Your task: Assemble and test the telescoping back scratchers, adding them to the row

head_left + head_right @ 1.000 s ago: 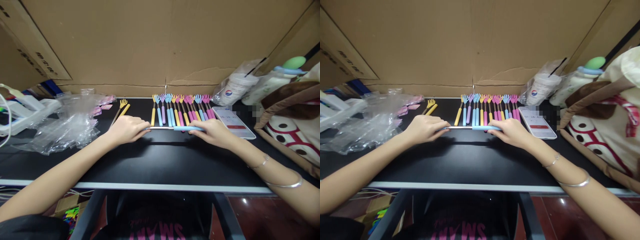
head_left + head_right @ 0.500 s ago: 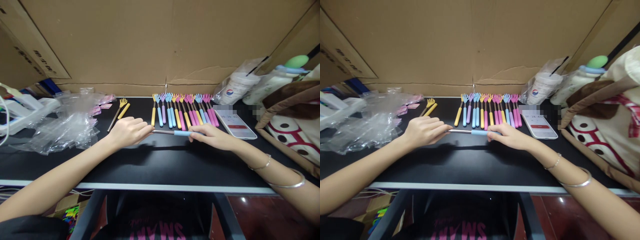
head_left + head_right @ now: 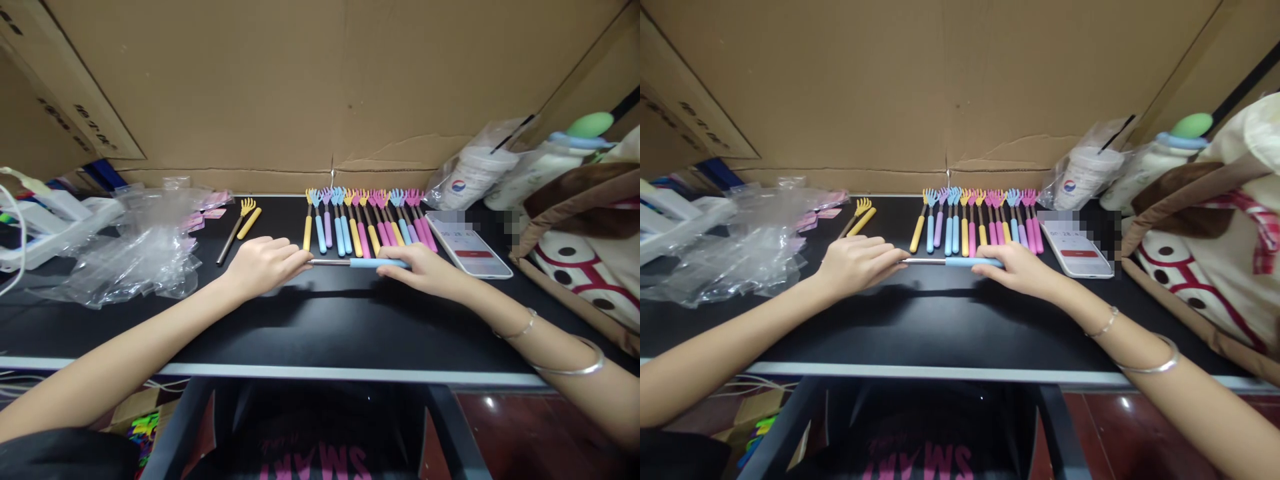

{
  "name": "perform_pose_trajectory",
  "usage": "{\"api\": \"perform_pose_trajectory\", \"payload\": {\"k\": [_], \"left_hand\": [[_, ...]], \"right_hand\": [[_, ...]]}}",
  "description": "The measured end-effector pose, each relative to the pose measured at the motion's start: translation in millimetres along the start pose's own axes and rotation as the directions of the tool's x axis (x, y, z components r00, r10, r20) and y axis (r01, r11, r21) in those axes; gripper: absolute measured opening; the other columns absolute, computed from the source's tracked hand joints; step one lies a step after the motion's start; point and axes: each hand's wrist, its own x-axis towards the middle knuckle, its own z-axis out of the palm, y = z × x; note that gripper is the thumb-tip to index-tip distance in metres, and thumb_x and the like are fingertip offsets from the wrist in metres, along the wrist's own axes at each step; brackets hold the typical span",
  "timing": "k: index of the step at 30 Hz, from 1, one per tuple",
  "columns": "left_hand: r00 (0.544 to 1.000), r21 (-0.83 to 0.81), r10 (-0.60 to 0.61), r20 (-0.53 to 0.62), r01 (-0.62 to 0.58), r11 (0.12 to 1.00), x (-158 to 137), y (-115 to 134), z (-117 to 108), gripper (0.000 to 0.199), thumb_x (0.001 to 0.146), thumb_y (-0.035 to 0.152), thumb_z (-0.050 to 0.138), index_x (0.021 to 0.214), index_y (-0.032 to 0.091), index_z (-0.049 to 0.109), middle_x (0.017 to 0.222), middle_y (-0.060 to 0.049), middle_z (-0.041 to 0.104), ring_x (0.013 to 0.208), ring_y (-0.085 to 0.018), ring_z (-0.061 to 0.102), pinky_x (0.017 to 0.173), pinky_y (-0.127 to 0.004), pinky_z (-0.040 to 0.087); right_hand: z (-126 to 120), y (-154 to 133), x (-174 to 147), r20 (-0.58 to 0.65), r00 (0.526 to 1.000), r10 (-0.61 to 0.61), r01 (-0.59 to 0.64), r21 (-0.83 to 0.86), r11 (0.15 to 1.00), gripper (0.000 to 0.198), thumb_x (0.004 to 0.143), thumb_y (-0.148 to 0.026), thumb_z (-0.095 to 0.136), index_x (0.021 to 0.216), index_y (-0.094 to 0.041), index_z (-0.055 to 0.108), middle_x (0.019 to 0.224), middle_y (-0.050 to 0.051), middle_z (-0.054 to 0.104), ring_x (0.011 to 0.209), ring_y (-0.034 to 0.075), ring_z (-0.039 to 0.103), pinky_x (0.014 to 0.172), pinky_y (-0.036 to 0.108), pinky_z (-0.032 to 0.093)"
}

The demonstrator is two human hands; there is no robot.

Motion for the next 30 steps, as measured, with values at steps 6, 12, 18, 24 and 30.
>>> {"api": "perform_pose_trajectory", "payload": {"k": [6,12,18,24,30], "left_hand": [[0.993,-0.172,-0.083,0.084,0.097,0.980,-3.0,2.5,4.6,0.029,0.094,0.034,0.043,0.080,0.019,0.063,0.060,0.001,0.061,0.056,-0.011,0.054,0.052,-0.023,0.029],[0.972,-0.263,-0.141,0.187,0.188,0.946,-8.3,4.8,11.2,0.031,0.095,0.037,0.041,0.086,0.019,0.065,0.065,0.000,0.063,0.060,-0.012,0.057,0.052,-0.023,0.030],[0.958,-0.288,-0.166,0.233,0.231,0.929,-9.1,6.2,11.4,0.031,0.095,0.038,0.040,0.089,0.020,0.066,0.068,0.001,0.064,0.062,-0.012,0.060,0.051,-0.024,0.031],[0.960,-0.281,-0.175,0.218,0.233,0.931,-8.1,6.4,9.4,0.030,0.094,0.038,0.042,0.088,0.021,0.066,0.067,0.001,0.064,0.061,-0.011,0.059,0.051,-0.024,0.031],[0.972,-0.266,-0.187,0.142,0.219,0.939,-7.4,6.5,7.4,0.025,0.091,0.036,0.048,0.085,0.020,0.067,0.063,0.001,0.064,0.059,-0.012,0.059,0.051,-0.023,0.031]], "right_hand": [[5.7,6.9,-2.7,-0.115,0.993,-0.032,0.000,-0.271,0.963,0.040,0.089,-0.053,0.038,0.083,-0.019,0.058,0.059,0.000,0.054,0.052,0.011,0.048,0.054,0.023,0.029],[6.7,3.5,-6.0,-0.182,0.976,-0.121,0.021,-0.471,0.882,0.042,0.091,-0.051,0.035,0.085,-0.019,0.061,0.057,0.001,0.058,0.052,0.012,0.052,0.053,0.023,0.030],[5.5,0.9,-6.6,-0.208,0.965,-0.157,0.031,-0.506,0.862,0.043,0.091,-0.051,0.034,0.082,-0.019,0.061,0.055,0.000,0.058,0.049,0.011,0.050,0.051,0.023,0.029],[4.5,-0.4,-5.3,-0.209,0.970,-0.128,0.016,-0.465,0.885,0.043,0.090,-0.052,0.035,0.080,-0.019,0.060,0.053,0.000,0.055,0.049,0.011,0.048,0.050,0.023,0.027],[6.4,-0.9,-4.6,-0.193,0.980,-0.043,-0.024,-0.332,0.943,0.039,0.088,-0.052,0.040,0.080,-0.019,0.059,0.055,-0.001,0.054,0.049,0.010,0.045,0.052,0.023,0.026]]}}
